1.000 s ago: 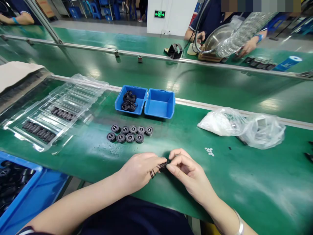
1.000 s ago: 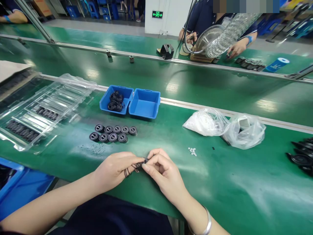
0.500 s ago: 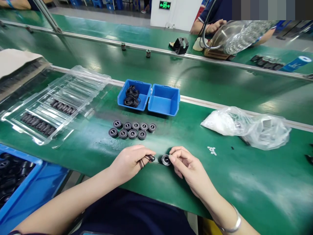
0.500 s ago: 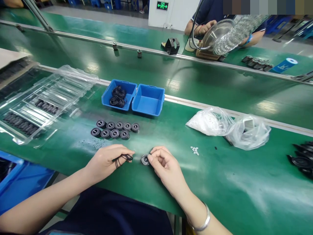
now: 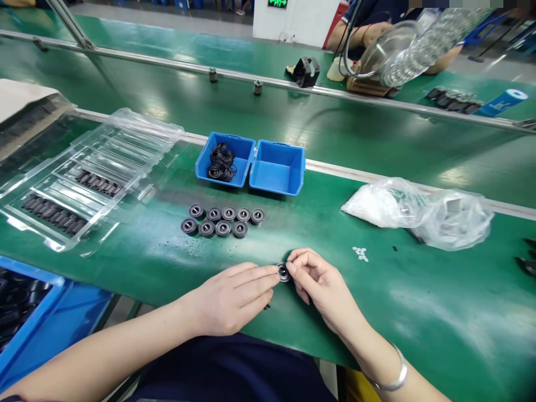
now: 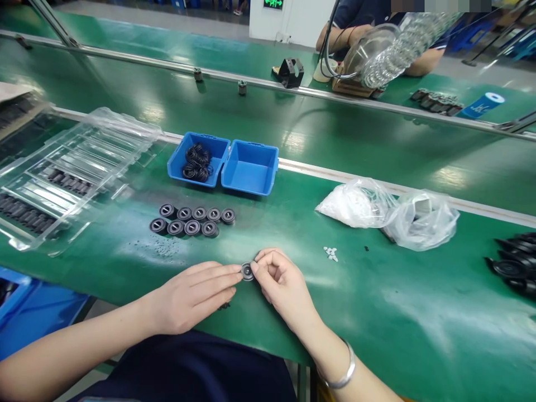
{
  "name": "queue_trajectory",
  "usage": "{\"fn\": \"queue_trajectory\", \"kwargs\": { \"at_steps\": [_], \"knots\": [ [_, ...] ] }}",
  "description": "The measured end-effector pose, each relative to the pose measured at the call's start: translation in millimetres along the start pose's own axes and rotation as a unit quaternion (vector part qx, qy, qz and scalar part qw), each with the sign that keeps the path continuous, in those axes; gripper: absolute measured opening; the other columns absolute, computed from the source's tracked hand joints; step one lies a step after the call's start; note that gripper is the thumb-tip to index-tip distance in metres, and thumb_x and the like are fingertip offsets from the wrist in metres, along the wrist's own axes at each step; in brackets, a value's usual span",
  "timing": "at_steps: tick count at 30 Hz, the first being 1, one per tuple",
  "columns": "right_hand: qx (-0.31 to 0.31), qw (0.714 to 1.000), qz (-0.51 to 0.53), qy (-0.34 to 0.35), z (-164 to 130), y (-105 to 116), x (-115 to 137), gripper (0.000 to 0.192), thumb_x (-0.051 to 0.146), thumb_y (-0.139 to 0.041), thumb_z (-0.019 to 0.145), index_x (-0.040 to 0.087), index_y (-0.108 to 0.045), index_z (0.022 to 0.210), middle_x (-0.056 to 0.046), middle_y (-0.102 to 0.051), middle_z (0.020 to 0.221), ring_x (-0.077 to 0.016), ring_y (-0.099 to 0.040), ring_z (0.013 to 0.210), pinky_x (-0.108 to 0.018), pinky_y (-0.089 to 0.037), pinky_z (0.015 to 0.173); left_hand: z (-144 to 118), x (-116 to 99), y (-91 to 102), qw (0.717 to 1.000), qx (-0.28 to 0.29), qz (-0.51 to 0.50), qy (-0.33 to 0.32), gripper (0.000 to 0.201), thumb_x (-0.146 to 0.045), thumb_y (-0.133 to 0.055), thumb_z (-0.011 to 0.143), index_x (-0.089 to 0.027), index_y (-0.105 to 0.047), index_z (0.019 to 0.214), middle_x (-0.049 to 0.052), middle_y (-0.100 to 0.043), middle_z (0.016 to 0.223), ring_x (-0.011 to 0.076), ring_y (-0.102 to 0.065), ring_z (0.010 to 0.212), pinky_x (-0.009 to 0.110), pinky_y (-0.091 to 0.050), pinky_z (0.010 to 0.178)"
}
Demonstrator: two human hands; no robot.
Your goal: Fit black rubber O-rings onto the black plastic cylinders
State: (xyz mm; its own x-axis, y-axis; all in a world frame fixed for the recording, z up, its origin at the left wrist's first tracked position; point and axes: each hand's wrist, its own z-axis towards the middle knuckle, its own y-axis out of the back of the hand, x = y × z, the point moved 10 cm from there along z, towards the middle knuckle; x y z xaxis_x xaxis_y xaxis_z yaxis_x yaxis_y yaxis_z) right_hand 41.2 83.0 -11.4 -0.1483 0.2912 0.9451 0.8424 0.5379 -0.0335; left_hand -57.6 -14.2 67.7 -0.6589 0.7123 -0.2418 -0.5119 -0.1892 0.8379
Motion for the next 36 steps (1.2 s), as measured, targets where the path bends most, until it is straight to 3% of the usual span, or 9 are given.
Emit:
{"fn": "queue_trajectory", "kwargs": {
  "at_steps": [4, 10, 17, 21, 26, 36],
  "knots": [
    [0.015, 1.000, 0.009, -0.013, -0.2, -1.9, -4.5, 0.030, 0.042, -0.066, 0.086, 0.017, -0.053, 0.076, -0.002, -0.055, 0.093, -0.0027, -0.045, 0.046, -0.019, -0.035, 0.038, -0.8, -5.1, -9.8, 0.999, 0.033, 0.032, -0.019, 0.024, -0.011, -0.049, 0.094, -0.006, -0.065, 0.110, 0.014, -0.061, 0.132, 0.0258, -0.051, 0.129, 0.040, -0.046, 0.106],
    [0.073, 0.993, 0.048, -0.079, -1.6, -12.9, -15.7, 0.031, 0.046, -0.060, 0.090, 0.019, -0.053, 0.104, 0.000, -0.062, 0.061, -0.0116, -0.055, 0.044, -0.018, -0.039, 0.035, -2.0, -4.6, -17.5, 0.996, 0.075, 0.039, -0.019, 0.029, -0.011, -0.041, 0.096, -0.009, -0.065, 0.113, 0.012, -0.057, 0.137, 0.0237, -0.046, 0.133, 0.039, -0.043, 0.105],
    [0.114, 0.981, 0.091, -0.129, -1.7, -18.8, -20.5, 0.030, 0.041, -0.068, 0.084, 0.018, -0.053, 0.097, 0.005, -0.056, 0.057, -0.0100, -0.055, 0.040, -0.014, -0.036, 0.030, -1.6, -10.4, -28.3, 0.988, 0.137, 0.046, -0.047, 0.030, -0.016, -0.040, 0.097, -0.012, -0.065, 0.113, 0.008, -0.052, 0.142, 0.0215, -0.044, 0.134, 0.034, -0.039, 0.103],
    [0.100, 0.981, 0.089, -0.138, -0.1, -17.4, -20.9, 0.032, 0.042, -0.071, 0.081, 0.018, -0.054, 0.092, 0.006, -0.054, 0.053, -0.0090, -0.053, 0.037, -0.014, -0.036, 0.029, 0.5, -10.7, -27.5, 0.987, 0.143, 0.048, -0.054, 0.029, -0.016, -0.041, 0.097, -0.013, -0.066, 0.111, 0.007, -0.053, 0.142, 0.0198, -0.045, 0.132, 0.032, -0.038, 0.102],
    [0.079, 0.980, 0.116, -0.145, 0.1, -14.4, -22.3, 0.032, 0.043, -0.071, 0.079, 0.016, -0.060, 0.092, 0.003, -0.058, 0.059, -0.0088, -0.054, 0.039, -0.017, -0.043, 0.035, 2.8, -9.7, -26.7, 0.987, 0.142, 0.042, -0.054, 0.026, -0.014, -0.042, 0.096, -0.014, -0.068, 0.100, 0.008, -0.053, 0.141, 0.0255, -0.036, 0.140, 0.036, -0.037, 0.101],
    [0.076, 0.979, 0.148, -0.118, -8.6, -13.7, -21.4, 0.034, 0.038, -0.063, 0.088, 0.015, -0.070, 0.112, 0.001, -0.056, 0.056, -0.0093, -0.047, 0.054, -0.025, -0.039, 0.059, -4.7, -15.4, -32.8, 0.989, 0.122, 0.069, -0.041, 0.026, -0.014, -0.042, 0.095, -0.013, -0.067, 0.105, 0.009, -0.051, 0.143, 0.0245, -0.039, 0.137, 0.036, -0.039, 0.093]
  ]
}}
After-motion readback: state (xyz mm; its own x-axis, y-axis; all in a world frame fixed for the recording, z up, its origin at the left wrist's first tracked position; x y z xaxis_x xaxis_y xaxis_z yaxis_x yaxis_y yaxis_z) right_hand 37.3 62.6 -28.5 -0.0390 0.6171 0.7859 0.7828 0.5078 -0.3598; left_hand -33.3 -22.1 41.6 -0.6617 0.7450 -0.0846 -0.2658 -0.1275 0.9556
